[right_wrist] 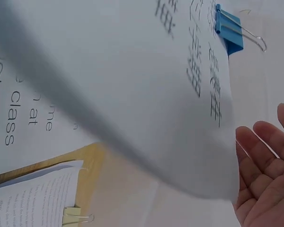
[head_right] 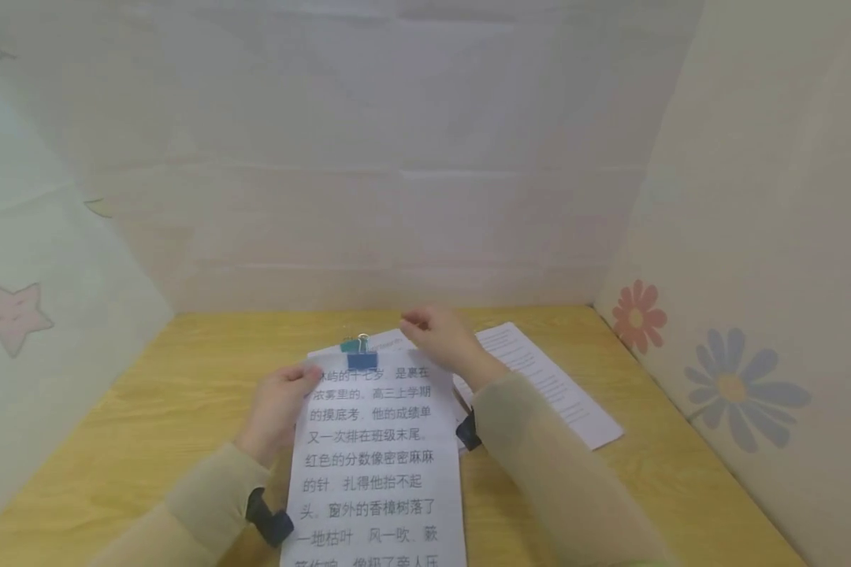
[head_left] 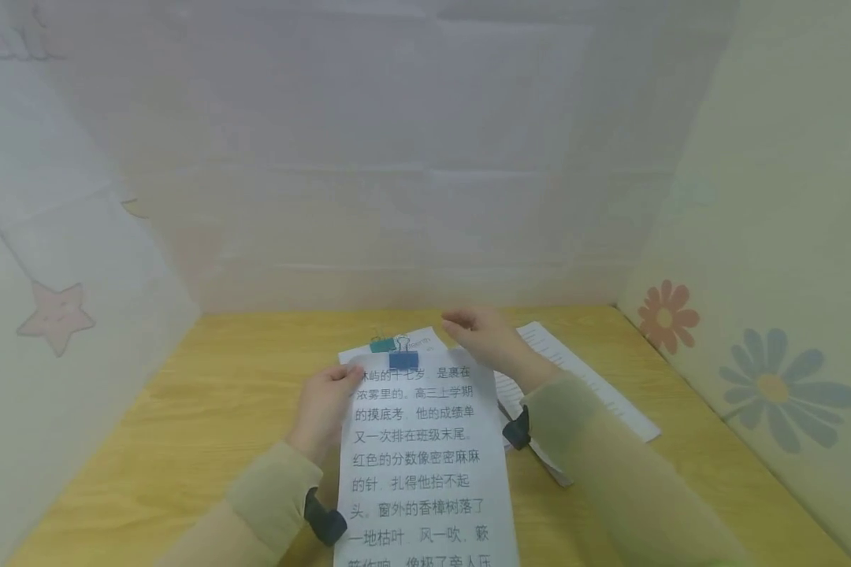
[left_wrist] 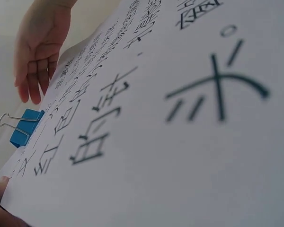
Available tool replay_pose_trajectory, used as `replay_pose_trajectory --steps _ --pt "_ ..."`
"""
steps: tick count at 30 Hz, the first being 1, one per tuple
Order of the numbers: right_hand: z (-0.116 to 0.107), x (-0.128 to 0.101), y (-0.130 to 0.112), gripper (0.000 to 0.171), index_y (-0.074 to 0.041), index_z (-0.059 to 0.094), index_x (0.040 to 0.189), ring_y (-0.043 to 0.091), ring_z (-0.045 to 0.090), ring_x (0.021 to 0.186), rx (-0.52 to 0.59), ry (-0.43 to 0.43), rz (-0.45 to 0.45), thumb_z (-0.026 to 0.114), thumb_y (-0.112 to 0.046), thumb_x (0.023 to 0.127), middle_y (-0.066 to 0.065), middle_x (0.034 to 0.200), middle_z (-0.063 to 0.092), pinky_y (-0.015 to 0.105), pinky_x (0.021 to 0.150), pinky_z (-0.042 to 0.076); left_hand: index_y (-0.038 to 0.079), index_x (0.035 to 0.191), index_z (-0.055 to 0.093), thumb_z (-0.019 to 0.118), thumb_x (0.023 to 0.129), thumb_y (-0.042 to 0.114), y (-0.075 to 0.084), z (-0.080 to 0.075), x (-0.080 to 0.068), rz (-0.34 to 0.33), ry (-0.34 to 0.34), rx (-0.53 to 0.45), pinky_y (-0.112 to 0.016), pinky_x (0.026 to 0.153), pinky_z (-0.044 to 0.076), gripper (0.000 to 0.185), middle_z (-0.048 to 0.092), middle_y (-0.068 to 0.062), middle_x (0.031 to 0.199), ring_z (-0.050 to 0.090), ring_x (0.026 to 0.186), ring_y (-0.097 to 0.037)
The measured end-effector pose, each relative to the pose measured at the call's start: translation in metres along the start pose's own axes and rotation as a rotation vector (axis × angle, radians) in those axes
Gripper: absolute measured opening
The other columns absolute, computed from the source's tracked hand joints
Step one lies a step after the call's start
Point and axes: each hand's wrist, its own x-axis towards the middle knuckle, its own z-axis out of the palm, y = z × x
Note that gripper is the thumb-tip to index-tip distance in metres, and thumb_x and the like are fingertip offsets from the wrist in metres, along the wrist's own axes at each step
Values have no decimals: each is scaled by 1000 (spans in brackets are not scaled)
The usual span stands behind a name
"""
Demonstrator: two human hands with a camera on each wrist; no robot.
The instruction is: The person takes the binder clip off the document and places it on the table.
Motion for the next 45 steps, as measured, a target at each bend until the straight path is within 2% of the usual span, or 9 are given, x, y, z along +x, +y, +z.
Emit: replay_pose_trajectory --steps 4,10,13,22,28,32,35,39,45 --pt "8 3 -11 51 -20 56 135 24 49 127 -44 -43 -22 53 -51 95 1 136 55 46 105 38 9 121 62 60 95 34 1 6 -3 1 -1 4 -34 69 57 36 69 -12 96 69 79 -25" --pt "18 4 -22 66 -28 52 138 23 48 128 -113 -100 52 55 -67 85 -4 135 56 52 105 36 8 117 64 59 96 33 2 14 -5 13 -39 8 -33 71 57 33 70 -11 93 69 80 -24" --pt "21 4 -24 68 -30 52 138 24 48 128 -123 -126 75 56 -70 83 -5 135 56 53 105 35 8 115 65 59 96 33 1 16 -5 20 -66 0 -35 71 57 32 70 -11 93 70 80 -25" --pt "25 5 -20 62 -24 57 134 25 48 126 -76 -193 98 59 -63 85 -3 134 56 53 105 35 9 114 65 59 96 38 -3 19 -11 13 -98 22 -34 70 57 35 71 -11 91 70 79 -25" --pt "21 5 -18 58 -26 60 130 27 44 129 45 -240 168 65 -59 83 -1 138 53 55 107 31 7 115 65 59 96 37 -5 21 -11 27 -97 28 -33 70 57 37 71 -10 91 70 78 -23" --pt "20 6 -16 57 -26 63 125 27 46 125 100 -266 196 69 -59 79 -2 129 58 55 107 32 5 116 64 58 96 37 -5 21 -13 27 -110 17 -33 68 57 37 71 -9 91 70 78 -23" --pt "20 6 -15 55 -27 65 121 26 48 120 124 -269 214 70 -60 77 -4 121 61 54 105 34 5 116 64 57 97 36 -5 21 -14 33 -118 11 -33 67 57 37 71 -10 90 70 77 -24" --pt "21 5 -13 54 -29 65 119 26 49 117 125 -256 226 72 -61 75 -5 121 60 51 103 37 4 114 65 56 98 35 -5 21 -16 40 -120 23 -33 66 57 37 71 -10 89 70 75 -24" --pt "23 5 -10 44 -32 67 113 24 51 115 130 -254 233 72 -57 77 -5 123 59 47 101 38 6 114 65 56 97 39 -10 21 -14 33 -124 44 -34 67 57 38 71 -10 89 70 77 -24"
